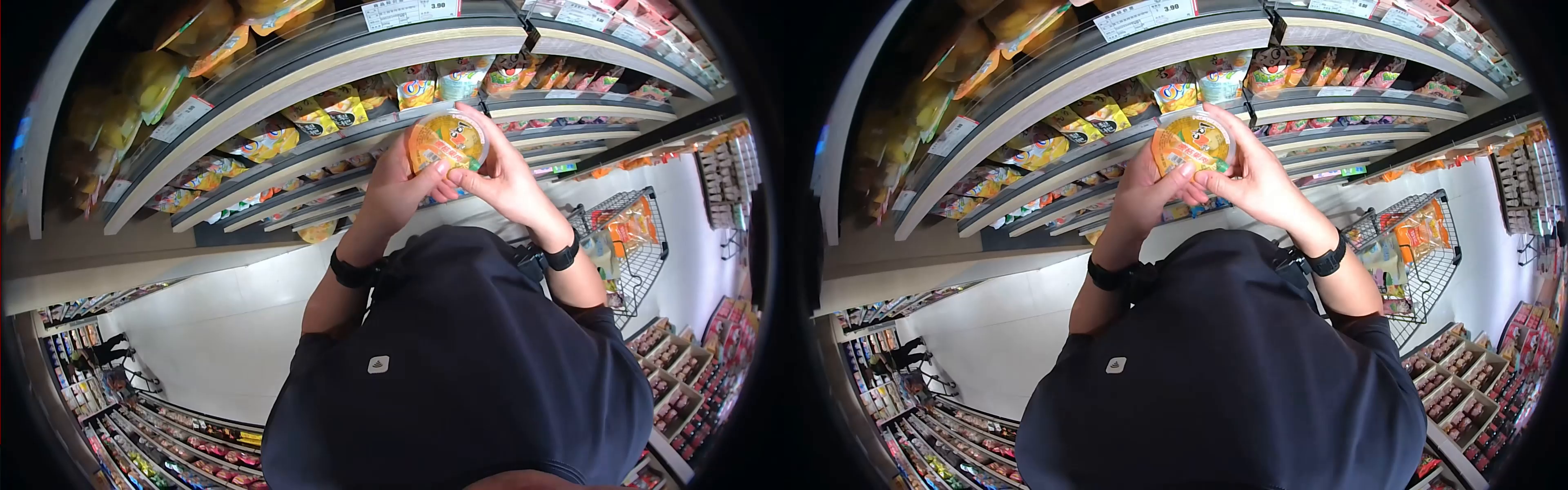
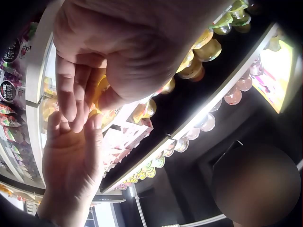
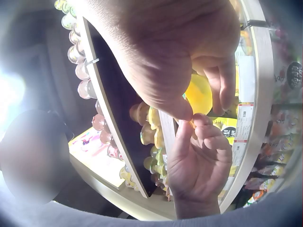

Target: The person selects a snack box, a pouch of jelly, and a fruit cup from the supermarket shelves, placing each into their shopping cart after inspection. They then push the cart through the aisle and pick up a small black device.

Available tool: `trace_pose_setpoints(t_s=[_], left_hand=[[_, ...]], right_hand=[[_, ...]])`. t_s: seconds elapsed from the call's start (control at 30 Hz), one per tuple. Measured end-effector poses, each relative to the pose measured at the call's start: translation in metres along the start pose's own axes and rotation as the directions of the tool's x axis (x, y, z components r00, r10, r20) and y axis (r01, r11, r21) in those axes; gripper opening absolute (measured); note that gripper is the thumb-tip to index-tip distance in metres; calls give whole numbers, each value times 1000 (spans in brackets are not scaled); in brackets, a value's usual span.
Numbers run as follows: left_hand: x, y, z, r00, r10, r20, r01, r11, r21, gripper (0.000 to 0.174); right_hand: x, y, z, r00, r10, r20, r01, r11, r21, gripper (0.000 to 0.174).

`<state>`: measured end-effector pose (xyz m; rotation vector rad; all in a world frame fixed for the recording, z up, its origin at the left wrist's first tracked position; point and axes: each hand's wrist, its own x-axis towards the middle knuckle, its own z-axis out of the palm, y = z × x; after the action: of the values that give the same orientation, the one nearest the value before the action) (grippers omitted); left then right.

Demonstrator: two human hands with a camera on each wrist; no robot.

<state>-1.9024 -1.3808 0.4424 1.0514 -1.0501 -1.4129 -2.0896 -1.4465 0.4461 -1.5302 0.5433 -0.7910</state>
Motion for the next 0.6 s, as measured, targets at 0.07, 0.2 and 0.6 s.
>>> trace_pose_setpoints(t_s=[0.07,0.2,0.6], left_hand=[[0,-3,-2,1000,10,-14,-10,1000,4,53],[-3,8,2,998,40,-52,-37,998,53,63],[-15,-12,-17,933,348,-89,-338,934,115,85]], right_hand=[[1,2,1,1000,-31,-7,31,999,-12,79],[4,5,4,995,-89,-45,90,996,22,74],[12,-13,20,907,-417,-61,362,844,-397,69]])
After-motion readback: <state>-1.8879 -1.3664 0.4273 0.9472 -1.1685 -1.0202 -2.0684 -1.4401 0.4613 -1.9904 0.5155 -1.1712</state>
